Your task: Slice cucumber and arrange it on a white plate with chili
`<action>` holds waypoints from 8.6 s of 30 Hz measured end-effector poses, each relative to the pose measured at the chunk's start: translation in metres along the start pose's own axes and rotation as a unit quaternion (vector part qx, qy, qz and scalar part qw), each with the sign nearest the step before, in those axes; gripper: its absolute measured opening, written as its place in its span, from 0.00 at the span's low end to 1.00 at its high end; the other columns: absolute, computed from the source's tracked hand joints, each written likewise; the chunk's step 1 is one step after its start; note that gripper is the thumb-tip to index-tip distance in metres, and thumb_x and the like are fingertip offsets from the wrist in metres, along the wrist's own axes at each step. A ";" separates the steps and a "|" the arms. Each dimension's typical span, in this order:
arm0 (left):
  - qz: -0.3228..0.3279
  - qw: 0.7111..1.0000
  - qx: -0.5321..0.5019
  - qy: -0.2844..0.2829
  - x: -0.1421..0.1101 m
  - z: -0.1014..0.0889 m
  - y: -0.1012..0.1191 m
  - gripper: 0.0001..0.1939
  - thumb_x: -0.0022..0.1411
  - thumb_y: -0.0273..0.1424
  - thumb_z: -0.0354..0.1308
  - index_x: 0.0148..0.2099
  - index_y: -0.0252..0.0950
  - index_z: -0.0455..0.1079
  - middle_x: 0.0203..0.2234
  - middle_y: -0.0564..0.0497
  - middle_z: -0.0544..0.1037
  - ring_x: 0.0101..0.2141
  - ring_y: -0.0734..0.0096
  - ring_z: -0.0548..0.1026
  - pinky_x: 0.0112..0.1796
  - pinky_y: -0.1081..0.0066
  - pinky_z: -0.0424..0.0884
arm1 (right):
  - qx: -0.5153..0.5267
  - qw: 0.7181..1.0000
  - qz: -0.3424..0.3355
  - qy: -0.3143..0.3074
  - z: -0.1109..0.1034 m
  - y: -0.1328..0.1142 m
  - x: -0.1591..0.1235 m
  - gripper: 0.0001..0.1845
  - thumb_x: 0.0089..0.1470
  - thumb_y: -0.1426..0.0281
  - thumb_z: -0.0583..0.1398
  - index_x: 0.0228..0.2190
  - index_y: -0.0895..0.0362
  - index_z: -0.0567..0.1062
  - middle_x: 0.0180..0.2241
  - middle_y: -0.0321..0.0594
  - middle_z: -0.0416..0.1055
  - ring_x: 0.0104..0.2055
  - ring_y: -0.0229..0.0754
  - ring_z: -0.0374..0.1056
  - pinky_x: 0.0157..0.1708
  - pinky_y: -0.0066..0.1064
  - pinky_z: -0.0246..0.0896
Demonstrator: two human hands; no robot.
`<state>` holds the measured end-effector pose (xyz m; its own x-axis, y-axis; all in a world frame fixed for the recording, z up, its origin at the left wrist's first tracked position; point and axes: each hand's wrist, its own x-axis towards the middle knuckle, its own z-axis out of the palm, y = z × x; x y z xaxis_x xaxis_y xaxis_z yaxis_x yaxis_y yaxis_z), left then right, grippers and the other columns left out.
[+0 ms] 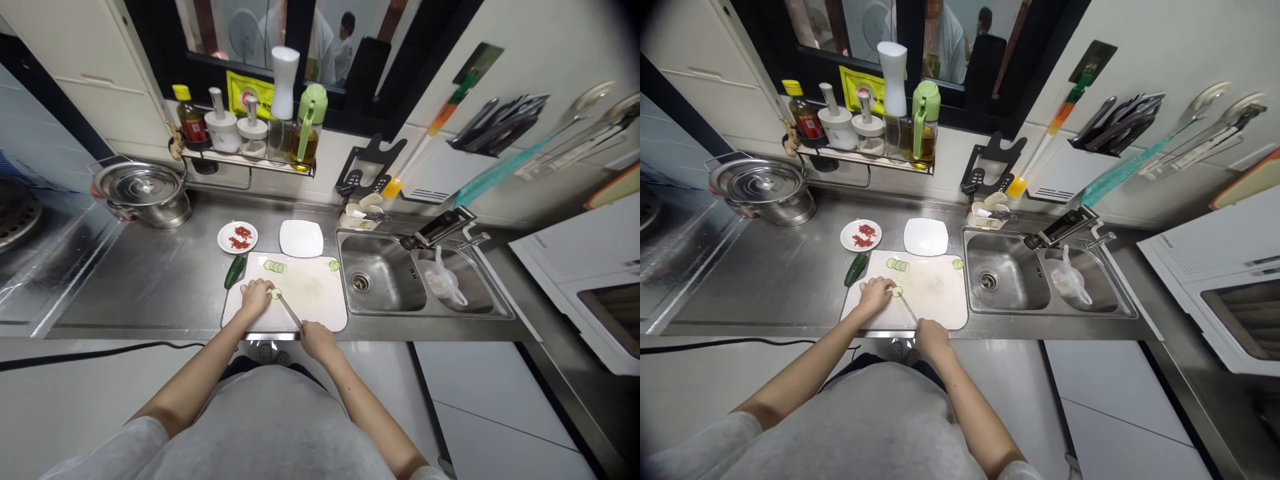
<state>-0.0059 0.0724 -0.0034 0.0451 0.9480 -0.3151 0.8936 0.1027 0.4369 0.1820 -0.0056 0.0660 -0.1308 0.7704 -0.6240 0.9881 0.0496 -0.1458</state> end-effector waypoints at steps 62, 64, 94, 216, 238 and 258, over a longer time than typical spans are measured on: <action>-0.010 1.000 0.027 0.011 0.001 -0.002 0.030 0.16 0.56 0.18 0.46 0.40 0.38 0.70 0.42 0.45 0.76 0.46 0.59 0.68 0.43 0.60 0.53 | 0.088 0.990 0.010 0.112 0.004 0.049 0.005 0.16 0.63 0.66 0.47 0.40 0.57 0.73 0.40 0.46 0.76 0.44 0.44 0.71 0.35 0.27 0.53; -0.003 1.000 0.024 0.013 0.000 -0.002 0.033 0.16 0.55 0.17 0.45 0.39 0.38 0.69 0.40 0.46 0.77 0.46 0.60 0.68 0.44 0.60 0.53 | 0.092 0.989 0.006 0.118 0.005 0.051 0.005 0.16 0.63 0.66 0.47 0.40 0.57 0.73 0.40 0.46 0.76 0.44 0.45 0.71 0.35 0.28 0.54; -0.049 0.986 0.015 0.160 -0.007 0.000 -0.014 0.17 0.62 0.31 0.49 0.51 0.43 0.71 0.47 0.47 0.74 0.47 0.59 0.67 0.46 0.61 0.56 | 0.140 0.982 0.015 0.124 0.009 0.060 0.008 0.16 0.60 0.67 0.49 0.37 0.58 0.75 0.39 0.47 0.76 0.41 0.44 0.71 0.34 0.27 0.51; 0.040 0.999 0.003 0.013 0.019 -0.011 0.009 0.14 0.58 0.34 0.56 0.46 0.49 0.73 0.46 0.48 0.71 0.49 0.55 0.65 0.47 0.56 0.55 | -0.029 0.999 -0.033 -0.004 -0.032 0.021 0.027 0.18 0.58 0.72 0.50 0.45 0.58 0.75 0.44 0.53 0.74 0.47 0.49 0.71 0.40 0.34 0.62; 0.034 0.999 0.016 -0.004 0.028 -0.007 0.004 0.13 0.57 0.36 0.57 0.46 0.50 0.73 0.46 0.49 0.72 0.49 0.53 0.65 0.47 0.55 0.55 | -0.024 0.999 -0.027 -0.021 -0.037 0.014 0.039 0.20 0.54 0.77 0.52 0.46 0.60 0.75 0.44 0.55 0.74 0.49 0.51 0.71 0.42 0.36 0.64; 0.012 0.999 0.029 -0.012 0.030 -0.013 0.011 0.15 0.56 0.31 0.56 0.46 0.47 0.72 0.49 0.48 0.72 0.51 0.51 0.65 0.47 0.54 0.56 | -0.019 0.999 -0.018 -0.031 -0.039 0.013 0.038 0.18 0.54 0.77 0.54 0.45 0.61 0.76 0.44 0.56 0.74 0.49 0.52 0.71 0.43 0.37 0.65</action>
<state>-0.0004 0.1058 0.0028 0.0761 0.9427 -0.3249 0.9169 0.0619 0.3943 0.1929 0.0492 0.0700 -0.1706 0.7265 -0.6656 0.9847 0.1023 -0.1407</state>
